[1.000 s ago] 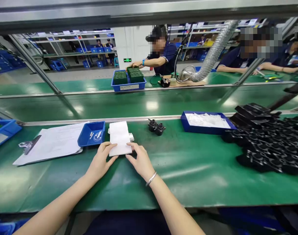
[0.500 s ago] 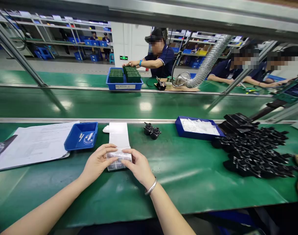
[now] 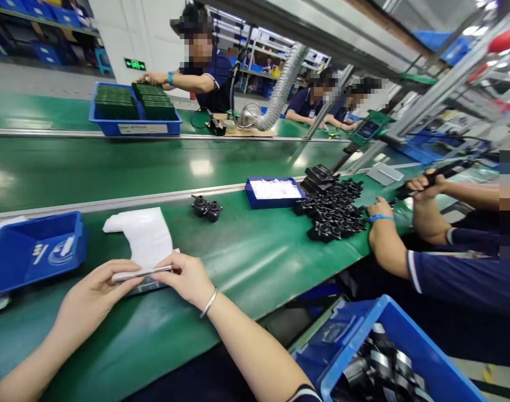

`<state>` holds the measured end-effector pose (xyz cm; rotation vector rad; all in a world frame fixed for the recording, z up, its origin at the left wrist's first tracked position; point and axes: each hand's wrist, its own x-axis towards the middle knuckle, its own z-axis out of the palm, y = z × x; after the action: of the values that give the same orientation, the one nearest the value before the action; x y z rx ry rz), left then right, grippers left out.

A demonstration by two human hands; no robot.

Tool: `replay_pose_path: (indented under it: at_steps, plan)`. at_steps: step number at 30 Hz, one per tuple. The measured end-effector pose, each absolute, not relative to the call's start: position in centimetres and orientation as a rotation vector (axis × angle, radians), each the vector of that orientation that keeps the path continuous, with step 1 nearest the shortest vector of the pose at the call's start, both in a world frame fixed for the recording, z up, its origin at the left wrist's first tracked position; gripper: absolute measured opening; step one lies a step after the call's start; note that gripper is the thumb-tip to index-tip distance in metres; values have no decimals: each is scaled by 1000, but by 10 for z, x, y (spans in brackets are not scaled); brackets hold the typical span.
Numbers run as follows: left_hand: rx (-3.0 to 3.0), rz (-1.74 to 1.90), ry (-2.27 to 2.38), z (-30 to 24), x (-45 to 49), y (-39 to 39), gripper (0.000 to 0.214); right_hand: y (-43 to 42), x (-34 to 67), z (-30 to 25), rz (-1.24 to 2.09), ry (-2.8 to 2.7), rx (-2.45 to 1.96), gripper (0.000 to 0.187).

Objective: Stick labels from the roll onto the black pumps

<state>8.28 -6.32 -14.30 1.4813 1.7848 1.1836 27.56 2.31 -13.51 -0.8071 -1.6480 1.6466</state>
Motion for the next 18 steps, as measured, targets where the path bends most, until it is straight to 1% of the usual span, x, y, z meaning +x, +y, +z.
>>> replay_pose_path:
  at_steps: [3, 5, 7, 11, 15, 18]
  plan:
    - [1396, 1248, 1663, -132, 92, -65, 18, 18, 277, -130, 1649, -1671, -832, 22]
    - [1386, 1235, 1658, -122, 98, -64, 16, 18, 277, -127, 1625, -1731, -864, 21]
    - [1377, 1222, 1676, -115, 101, -63, 16, 19, 277, -126, 1598, -1763, -902, 18]
    - [1385, 1207, 1718, -110, 102, -64, 17, 20, 276, -126, 1571, -1759, -953, 21]
    - [1457, 1120, 1784, -117, 99, -69, 22, 17, 274, -128, 1494, -1765, -990, 26]
    - [1505, 1065, 1808, -127, 92, -70, 26, 17, 271, -134, 1609, -1664, -944, 28]
